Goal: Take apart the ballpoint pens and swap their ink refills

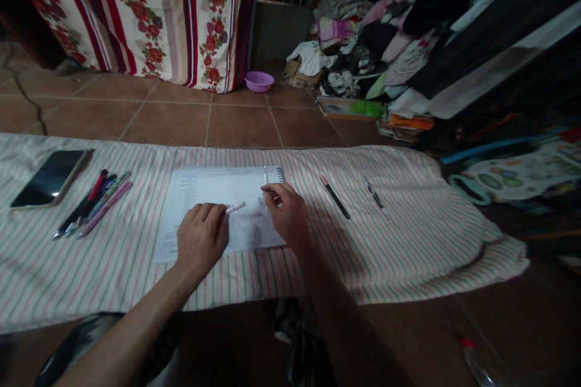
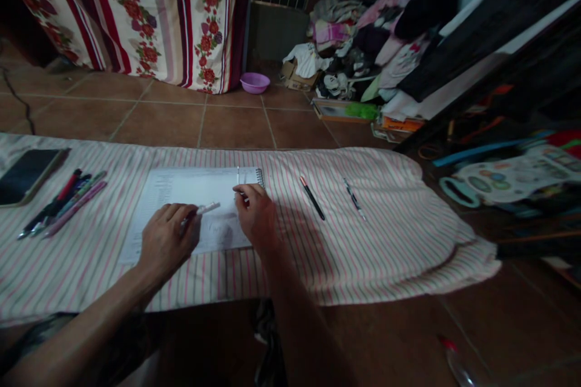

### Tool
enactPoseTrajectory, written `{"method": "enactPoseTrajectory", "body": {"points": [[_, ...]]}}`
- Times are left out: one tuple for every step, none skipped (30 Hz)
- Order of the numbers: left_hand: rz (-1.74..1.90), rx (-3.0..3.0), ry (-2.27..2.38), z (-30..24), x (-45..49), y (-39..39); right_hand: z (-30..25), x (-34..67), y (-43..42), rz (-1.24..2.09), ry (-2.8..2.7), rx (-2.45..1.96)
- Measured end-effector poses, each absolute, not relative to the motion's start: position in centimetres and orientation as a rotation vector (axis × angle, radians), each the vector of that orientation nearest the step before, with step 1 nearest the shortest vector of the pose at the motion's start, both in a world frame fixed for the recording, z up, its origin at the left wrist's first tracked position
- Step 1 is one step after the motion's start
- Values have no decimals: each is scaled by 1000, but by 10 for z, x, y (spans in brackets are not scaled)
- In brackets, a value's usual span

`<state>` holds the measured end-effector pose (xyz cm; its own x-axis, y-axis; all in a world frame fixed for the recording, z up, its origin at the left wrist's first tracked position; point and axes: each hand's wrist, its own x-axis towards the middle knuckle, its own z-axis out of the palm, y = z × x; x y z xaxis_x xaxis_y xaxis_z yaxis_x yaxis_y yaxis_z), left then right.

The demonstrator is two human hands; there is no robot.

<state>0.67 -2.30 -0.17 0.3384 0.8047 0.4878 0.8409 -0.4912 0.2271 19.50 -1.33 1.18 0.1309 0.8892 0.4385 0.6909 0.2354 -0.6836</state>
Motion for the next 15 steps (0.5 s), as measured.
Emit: {"method": "enactPoseTrajectory", "body": {"points": [[-863,-2515,-1549,-2,7,-23,12,195,-13,284,-1606,-1508],[-870,-2514,-1547,-2,7,-23,12,195,-13,293,-1599,-1510],[-879,-2511,-1547,-2,7,-23,12,195,-13,301,-1593,-1516],[-885,-2512,-1546,-2,7,-23,12,195,-13,309,-1589,-1523],[-889,-2513,-1547,-2,7,-23,11,195,-13,314,-1587,-1528],[-890,-2515,-1546,-1,7,-23,11,195,-12,318,-1585,-1530],[-891,-2516,-1545,-1,7,-23,11,194,-12,323,-1582,-1528],[-891,-2519,-1543,-1,7,-23,10,194,-12,332,-1573,-1528],[-892,-2521,-1542,-1,7,-23,10,193,-12,344,-1556,-1531],[-892,-2525,-1541,0,7,-23,9,193,-11,357,-1533,-1538],[-894,-2527,-1542,0,7,-23,9,193,-11,371,-1506,-1545],[-896,-2529,-1545,0,7,-23,8,192,-11,385,-1484,-1549],[-896,-2531,-1546,0,7,-23,8,192,-11,395,-1466,-1549],[-896,-2535,-1545,1,7,-23,8,192,-11,397,-1457,-1545],[-898,-2535,-1543,1,7,-23,7,192,-10,395,-1455,-1538]]}}
